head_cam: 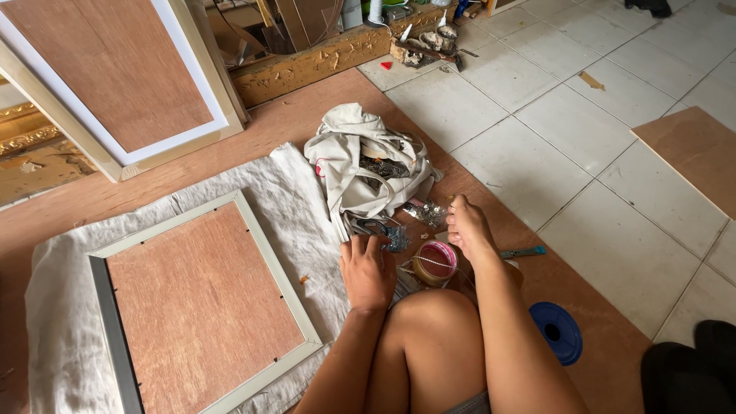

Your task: The person sits on the floor and assembles a picture frame by attaching metal hanging hardware to the back. They use a screwdriver to secure screws into the frame's back panel.

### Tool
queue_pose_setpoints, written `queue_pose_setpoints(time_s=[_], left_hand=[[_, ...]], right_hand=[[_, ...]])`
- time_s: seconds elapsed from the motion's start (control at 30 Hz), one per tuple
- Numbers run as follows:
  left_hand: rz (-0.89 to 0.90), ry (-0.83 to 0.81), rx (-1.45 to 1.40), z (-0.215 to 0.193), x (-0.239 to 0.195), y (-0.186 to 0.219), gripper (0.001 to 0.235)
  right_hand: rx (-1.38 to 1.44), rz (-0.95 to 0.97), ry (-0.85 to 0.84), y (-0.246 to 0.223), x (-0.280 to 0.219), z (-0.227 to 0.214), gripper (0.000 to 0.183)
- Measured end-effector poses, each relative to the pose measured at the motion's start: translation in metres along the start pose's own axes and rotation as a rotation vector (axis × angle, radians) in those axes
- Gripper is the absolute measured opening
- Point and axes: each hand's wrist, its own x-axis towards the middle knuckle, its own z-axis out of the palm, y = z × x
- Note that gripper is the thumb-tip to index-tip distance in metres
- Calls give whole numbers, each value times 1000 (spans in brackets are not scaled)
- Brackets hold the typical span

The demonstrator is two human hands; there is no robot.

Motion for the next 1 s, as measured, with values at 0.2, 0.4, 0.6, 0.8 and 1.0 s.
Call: queue_pose_setpoints(time_s=[0.2,0.4,0.6,0.8,1.0], left_hand=[[-32,-12,-17,-3,1,0,17],[-44,-6,-26,0,-1,-3,18],[-35,-15,24,3,-1,-6,16],[-7,6,66,8,-4,-10,16],[-5,6,65,5,-2,-10,15]], right_hand=[[316,87,-182,-11,-13,12,27],[-215,-173,-225,30,32,10,17],[-1202,-361,-248,17,24,23,32],[-1320,-346,-221,0,7,48,32],[-1414,-266,-234,-5,2,68,46]])
